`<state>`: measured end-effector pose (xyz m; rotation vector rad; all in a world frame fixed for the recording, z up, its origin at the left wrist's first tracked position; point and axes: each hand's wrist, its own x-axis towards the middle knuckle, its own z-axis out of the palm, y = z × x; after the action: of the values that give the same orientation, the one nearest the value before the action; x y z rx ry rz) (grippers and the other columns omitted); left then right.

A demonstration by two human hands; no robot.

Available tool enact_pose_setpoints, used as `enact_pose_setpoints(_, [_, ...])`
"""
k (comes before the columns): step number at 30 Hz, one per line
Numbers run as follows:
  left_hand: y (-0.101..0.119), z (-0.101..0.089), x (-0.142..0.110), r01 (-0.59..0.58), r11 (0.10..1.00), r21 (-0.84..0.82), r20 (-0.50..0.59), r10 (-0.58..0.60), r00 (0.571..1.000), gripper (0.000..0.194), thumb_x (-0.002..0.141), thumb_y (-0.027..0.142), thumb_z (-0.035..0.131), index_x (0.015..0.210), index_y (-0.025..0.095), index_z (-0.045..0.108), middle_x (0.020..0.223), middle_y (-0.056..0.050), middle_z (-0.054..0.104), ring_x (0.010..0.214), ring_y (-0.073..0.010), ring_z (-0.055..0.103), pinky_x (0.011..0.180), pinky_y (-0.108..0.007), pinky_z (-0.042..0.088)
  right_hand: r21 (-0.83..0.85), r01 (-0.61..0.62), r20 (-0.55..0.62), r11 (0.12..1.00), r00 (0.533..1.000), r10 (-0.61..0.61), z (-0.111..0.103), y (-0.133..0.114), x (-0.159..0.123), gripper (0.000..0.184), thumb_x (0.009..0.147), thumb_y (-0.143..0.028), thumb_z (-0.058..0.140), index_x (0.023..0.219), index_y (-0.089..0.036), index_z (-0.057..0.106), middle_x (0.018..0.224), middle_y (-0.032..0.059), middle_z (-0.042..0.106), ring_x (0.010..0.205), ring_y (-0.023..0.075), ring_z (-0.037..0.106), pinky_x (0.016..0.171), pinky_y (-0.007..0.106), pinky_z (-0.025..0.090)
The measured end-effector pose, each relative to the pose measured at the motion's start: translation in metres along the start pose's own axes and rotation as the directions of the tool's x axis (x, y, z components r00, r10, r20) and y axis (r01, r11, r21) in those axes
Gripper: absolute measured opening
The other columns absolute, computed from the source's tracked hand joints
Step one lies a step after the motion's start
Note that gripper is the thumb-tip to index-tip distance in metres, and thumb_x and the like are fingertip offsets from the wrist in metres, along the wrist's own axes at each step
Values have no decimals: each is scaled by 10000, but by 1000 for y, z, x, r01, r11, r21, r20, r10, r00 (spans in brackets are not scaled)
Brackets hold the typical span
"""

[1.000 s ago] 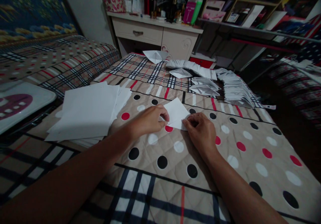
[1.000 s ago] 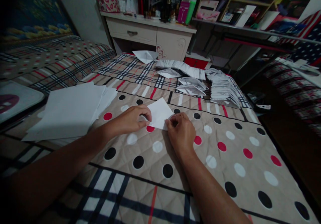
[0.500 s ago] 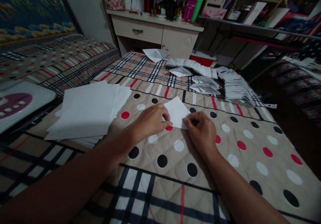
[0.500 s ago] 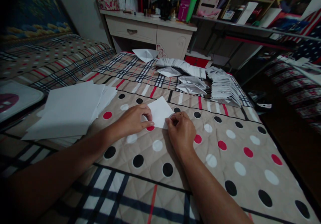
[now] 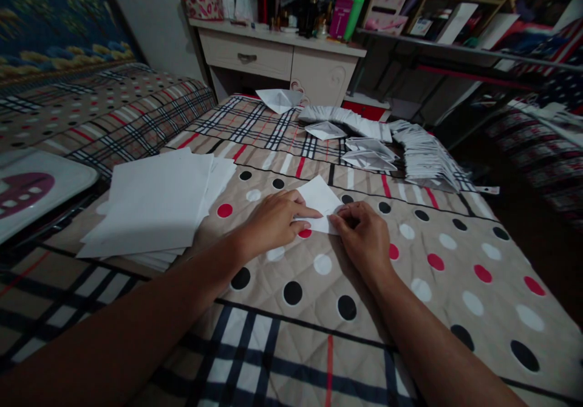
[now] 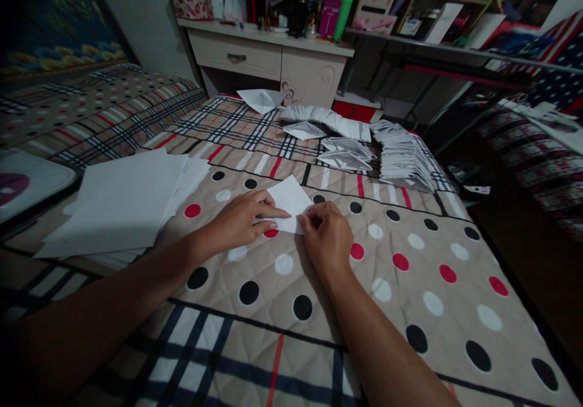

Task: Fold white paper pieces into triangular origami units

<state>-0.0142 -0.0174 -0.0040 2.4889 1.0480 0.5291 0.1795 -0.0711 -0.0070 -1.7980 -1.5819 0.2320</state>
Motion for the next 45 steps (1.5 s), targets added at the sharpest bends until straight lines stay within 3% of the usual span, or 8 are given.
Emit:
enact_pose_setpoints(12, [-3, 4, 2, 70, 988, -136, -63, -79, 995, 255, 816, 316, 683, 1063, 311, 746, 1047, -16, 673, 944, -180, 616, 880, -321, 481, 63, -45, -29, 997, 998, 47, 1, 2, -1, 131, 773, -308, 631, 719, -189, 651, 889, 46, 679, 755, 191, 604, 662, 295, 412])
enact_pose_setpoints(18, [-2, 1, 0, 55, 986, -155, -50, -63, 997, 319, 790, 169, 675, 1082, 285, 734, 1049, -11, 684, 944, -169, 621, 887, -314, 488, -80, -33, 13, 996, 999, 34, 0, -4, -2, 115, 791, -272, 612, 730, -188, 660, 893, 34, 676, 765, 184, 604, 639, 285, 381])
enact_pose_setpoints(25, [3, -1, 0, -79, 997, 16, -16, 79, 997, 335, 829, 145, 619, 1041, 372, 743, 949, -5, 644, 894, -165, 587, 814, -318, 464, -171, -51, 51, 984, 997, 61, -2, -8, 2, 120, 796, -270, 631, 714, -189, 662, 847, 13, 658, 722, 166, 588, 586, 281, 328])
enact_pose_setpoints(31, [6, -1, -2, -55, 997, 50, -13, 56, 998, 346, 831, 149, 612, 1054, 380, 739, 952, -9, 631, 911, -175, 574, 819, -326, 457, -340, 17, 50, 940, 999, 0, -3, -7, 5, 120, 844, -311, 619, 778, -215, 651, 903, 21, 651, 788, 195, 591, 575, 296, 314])
enact_pose_setpoints(36, [5, 1, -1, -42, 998, 43, -24, 43, 999, 346, 831, 145, 613, 1048, 383, 740, 951, -8, 627, 912, -174, 574, 819, -326, 458, -473, 138, 66, 870, 990, -121, -1, -5, 1, 254, 863, -350, 619, 1033, -162, 636, 1112, 135, 636, 1022, 291, 556, 782, 369, 419])
enact_pose_setpoints(40, [4, 2, -1, -45, 998, 35, -18, 46, 999, 356, 826, 151, 630, 1063, 396, 731, 957, -6, 628, 925, -175, 573, 818, -324, 458, -532, 211, 72, 820, 976, -204, 4, -1, -1, 497, 894, -394, 568, 1317, -139, 507, 1471, 199, 432, 1316, 373, 369, 1033, 521, 300])
enact_pose_setpoints(43, [0, 2, 0, -47, 999, 9, -16, 48, 999, 343, 828, 154, 638, 1056, 392, 733, 966, -3, 632, 925, -169, 575, 828, -323, 460, -553, 193, 80, 811, 981, -179, 5, 6, 1, 451, 941, -347, 475, 1345, -149, 491, 1495, 192, 414, 1352, 378, 337, 1072, 587, 215])
enact_pose_setpoints(45, [-3, 1, 0, -51, 998, -25, -8, 50, 999, 316, 834, 172, 644, 1052, 381, 735, 971, -3, 635, 921, -162, 577, 839, -317, 462, -554, 173, 71, 814, 984, -160, 3, 10, 3, 426, 949, -295, 443, 1338, -133, 499, 1468, 194, 447, 1324, 376, 373, 1065, 581, 227])
